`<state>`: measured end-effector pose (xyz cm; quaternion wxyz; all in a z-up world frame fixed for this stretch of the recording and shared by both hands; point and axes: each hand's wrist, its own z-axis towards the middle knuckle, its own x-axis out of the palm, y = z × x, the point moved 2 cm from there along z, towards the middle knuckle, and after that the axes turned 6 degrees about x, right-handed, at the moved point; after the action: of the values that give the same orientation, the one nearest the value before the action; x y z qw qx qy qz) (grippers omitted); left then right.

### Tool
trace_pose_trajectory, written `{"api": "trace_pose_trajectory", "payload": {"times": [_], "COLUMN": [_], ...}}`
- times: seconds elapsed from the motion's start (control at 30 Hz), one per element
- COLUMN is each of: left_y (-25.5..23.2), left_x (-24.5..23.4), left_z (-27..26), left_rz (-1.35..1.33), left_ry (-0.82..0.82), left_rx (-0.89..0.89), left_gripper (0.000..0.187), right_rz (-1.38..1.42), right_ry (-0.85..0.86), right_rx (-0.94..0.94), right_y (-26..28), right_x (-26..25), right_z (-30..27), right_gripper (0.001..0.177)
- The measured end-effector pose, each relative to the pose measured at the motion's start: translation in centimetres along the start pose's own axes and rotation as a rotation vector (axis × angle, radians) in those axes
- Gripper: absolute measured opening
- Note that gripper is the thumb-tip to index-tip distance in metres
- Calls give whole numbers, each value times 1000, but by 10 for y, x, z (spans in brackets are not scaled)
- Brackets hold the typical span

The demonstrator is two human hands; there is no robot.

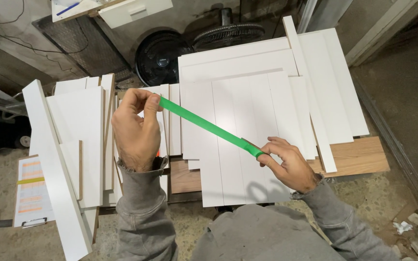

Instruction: Measuring and marking white wood panels using a tape measure and green adhesive tape in a workshop.

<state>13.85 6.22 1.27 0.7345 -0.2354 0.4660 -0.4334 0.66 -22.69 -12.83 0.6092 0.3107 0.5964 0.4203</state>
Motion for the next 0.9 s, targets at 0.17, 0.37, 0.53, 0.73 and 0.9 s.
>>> {"api": "trace_pose_trajectory", "payload": {"times": [0.17,0.37,0.53,0.73,0.9], "left_y": [-7,-7,7,24,14], "left_x": [5,2,-5,-25,-51], "left_z": [-1,6,12,18,16], "left_rz": [-8,47,10,-32,-6], "left_ry": [33,7,-13,-146,-155], "left_rx": [63,56,42,11,86], "left_gripper": [16,15,15,15,17], "right_rz": [-104,-51,6,-68,33], "right_ry": [-13,47,17,85,71], "right_rx": [201,384,21,317,380], "right_y": [13,-3,-11,-47,-68], "right_x": [0,2,-2,-7,-17], "right_z": [6,5,-7,-17,-34], "right_gripper": [25,26,24,25,25]}}
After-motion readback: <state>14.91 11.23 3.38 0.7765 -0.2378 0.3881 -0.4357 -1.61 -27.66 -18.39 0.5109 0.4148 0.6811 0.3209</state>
